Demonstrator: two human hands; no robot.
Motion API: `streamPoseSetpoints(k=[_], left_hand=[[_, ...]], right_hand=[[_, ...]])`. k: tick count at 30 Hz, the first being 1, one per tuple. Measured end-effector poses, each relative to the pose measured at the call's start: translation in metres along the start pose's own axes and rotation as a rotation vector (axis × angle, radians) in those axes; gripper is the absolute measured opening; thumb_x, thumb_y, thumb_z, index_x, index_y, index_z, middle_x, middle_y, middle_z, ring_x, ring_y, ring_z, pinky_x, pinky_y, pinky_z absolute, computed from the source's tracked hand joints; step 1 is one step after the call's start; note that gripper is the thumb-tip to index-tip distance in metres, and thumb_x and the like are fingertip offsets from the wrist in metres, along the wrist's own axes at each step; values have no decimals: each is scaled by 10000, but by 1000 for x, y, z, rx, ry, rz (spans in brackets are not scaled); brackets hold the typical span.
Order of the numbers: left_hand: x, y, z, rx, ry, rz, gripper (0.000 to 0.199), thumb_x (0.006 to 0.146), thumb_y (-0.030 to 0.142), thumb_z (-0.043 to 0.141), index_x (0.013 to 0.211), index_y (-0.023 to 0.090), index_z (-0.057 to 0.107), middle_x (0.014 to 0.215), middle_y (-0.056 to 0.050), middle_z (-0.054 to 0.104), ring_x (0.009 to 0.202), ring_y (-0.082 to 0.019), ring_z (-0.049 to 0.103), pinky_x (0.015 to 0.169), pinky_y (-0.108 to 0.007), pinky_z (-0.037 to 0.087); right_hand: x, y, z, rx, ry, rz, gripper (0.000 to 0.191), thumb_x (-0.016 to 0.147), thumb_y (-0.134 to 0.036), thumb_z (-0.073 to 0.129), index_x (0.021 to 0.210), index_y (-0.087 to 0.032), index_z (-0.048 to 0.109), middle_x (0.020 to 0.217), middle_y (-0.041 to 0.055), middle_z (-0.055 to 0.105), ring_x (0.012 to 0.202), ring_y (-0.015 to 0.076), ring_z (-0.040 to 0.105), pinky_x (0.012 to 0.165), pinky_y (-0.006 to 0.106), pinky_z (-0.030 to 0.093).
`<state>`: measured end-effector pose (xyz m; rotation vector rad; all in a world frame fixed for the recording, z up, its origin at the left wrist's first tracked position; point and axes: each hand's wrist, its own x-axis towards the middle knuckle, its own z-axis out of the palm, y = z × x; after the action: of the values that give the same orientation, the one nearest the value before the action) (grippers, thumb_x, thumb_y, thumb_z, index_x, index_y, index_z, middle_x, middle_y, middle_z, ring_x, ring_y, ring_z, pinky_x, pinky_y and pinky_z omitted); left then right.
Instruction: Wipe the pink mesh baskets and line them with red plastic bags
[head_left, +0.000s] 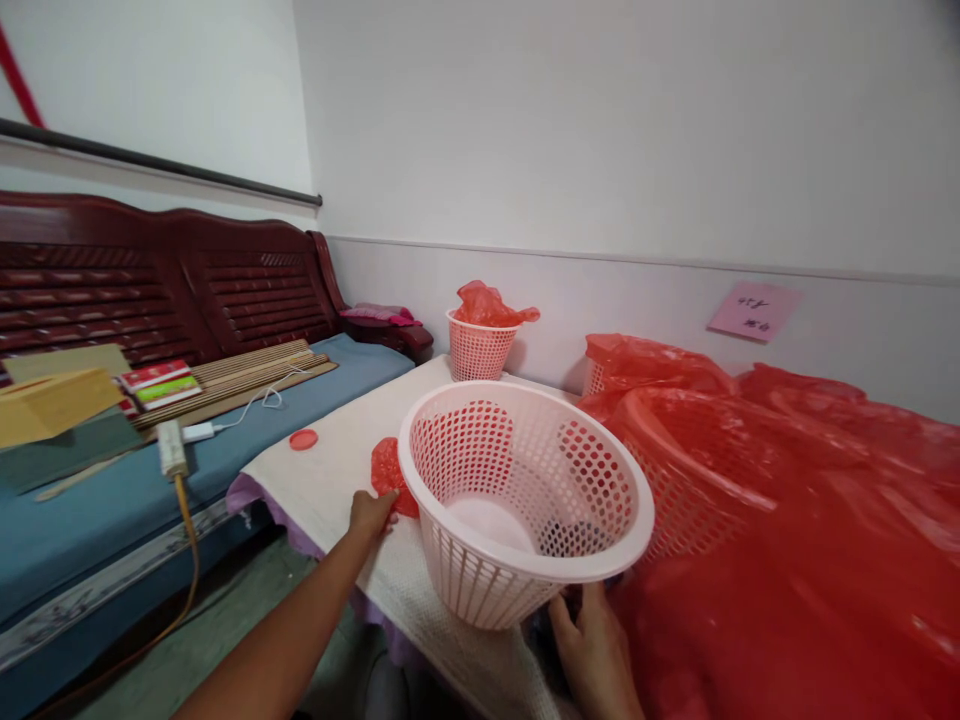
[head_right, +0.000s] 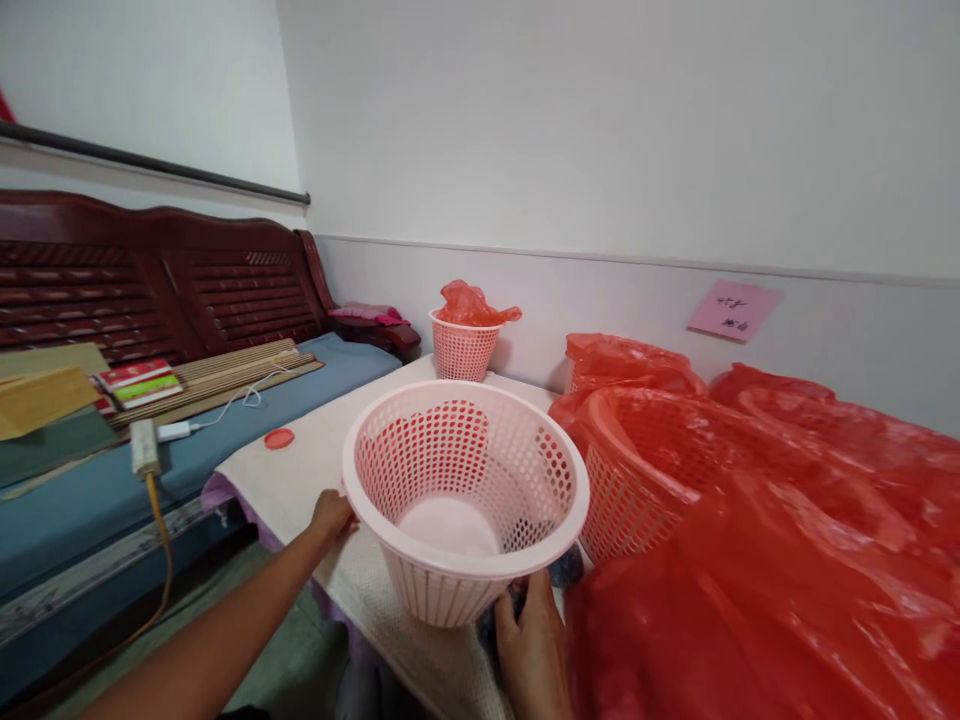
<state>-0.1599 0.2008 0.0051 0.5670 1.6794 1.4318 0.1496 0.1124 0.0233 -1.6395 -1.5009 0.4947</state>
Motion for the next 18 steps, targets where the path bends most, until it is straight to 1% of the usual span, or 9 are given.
streamPoseSetpoints(k=[3, 6, 10, 13, 15, 18], left_hand=[[1, -3, 11, -118, -43, -94, 346, 900, 347, 600, 1196, 169, 577, 1179, -85, 618, 971, -206, 635, 807, -415, 553], [3, 3, 14, -288, -54, -73, 329, 905, 347, 595, 1179, 165, 582, 1138, -77, 631, 923, -189, 643, 768, -387, 561], [3, 28, 10, -522, -55, 53, 308, 908, 340, 592, 1161, 164, 588, 1108, -70, 638, 890, -176, 645, 743, -367, 564], [-2, 51, 4, -662, -63, 144, 304, 905, 332, 597, 1156, 162, 590, 1119, -71, 636, 907, -181, 643, 758, -374, 561], [-9, 64, 1, -735, -86, 175, 297, 904, 331, 598, 1148, 160, 594, 1114, -69, 637, 904, -180, 642, 759, -374, 560], [-22, 83, -1, -829, -149, 181, 303, 906, 343, 593, 1149, 161, 593, 1110, -70, 638, 898, -179, 642, 755, -373, 559]], right_hand=[[0, 0, 0, 18, -4, 7, 318, 812, -414, 438, 1062, -236, 520, 952, 67, 706, 872, 246, 683, 734, 320, 497], [0, 0, 0, 20, 0, 3, 300, 804, -411, 440, 1029, -233, 530, 906, 59, 700, 831, 244, 678, 731, 323, 488], [0, -1, 1, 41, -1, 14, 278, 803, -420, 446, 1000, -239, 524, 908, 61, 697, 849, 250, 672, 727, 327, 476], [-1, -3, 1, 65, -14, 36, 283, 810, -423, 441, 1015, -240, 509, 898, 58, 694, 832, 248, 670, 713, 327, 470], [-1, -5, 1, 87, -16, 33, 292, 808, -414, 444, 1032, -236, 504, 890, 55, 692, 822, 244, 667, 704, 322, 473], [-2, -5, 1, 130, -19, 15, 335, 813, -405, 446, 1090, -225, 497, 935, 61, 692, 859, 238, 665, 733, 320, 484]])
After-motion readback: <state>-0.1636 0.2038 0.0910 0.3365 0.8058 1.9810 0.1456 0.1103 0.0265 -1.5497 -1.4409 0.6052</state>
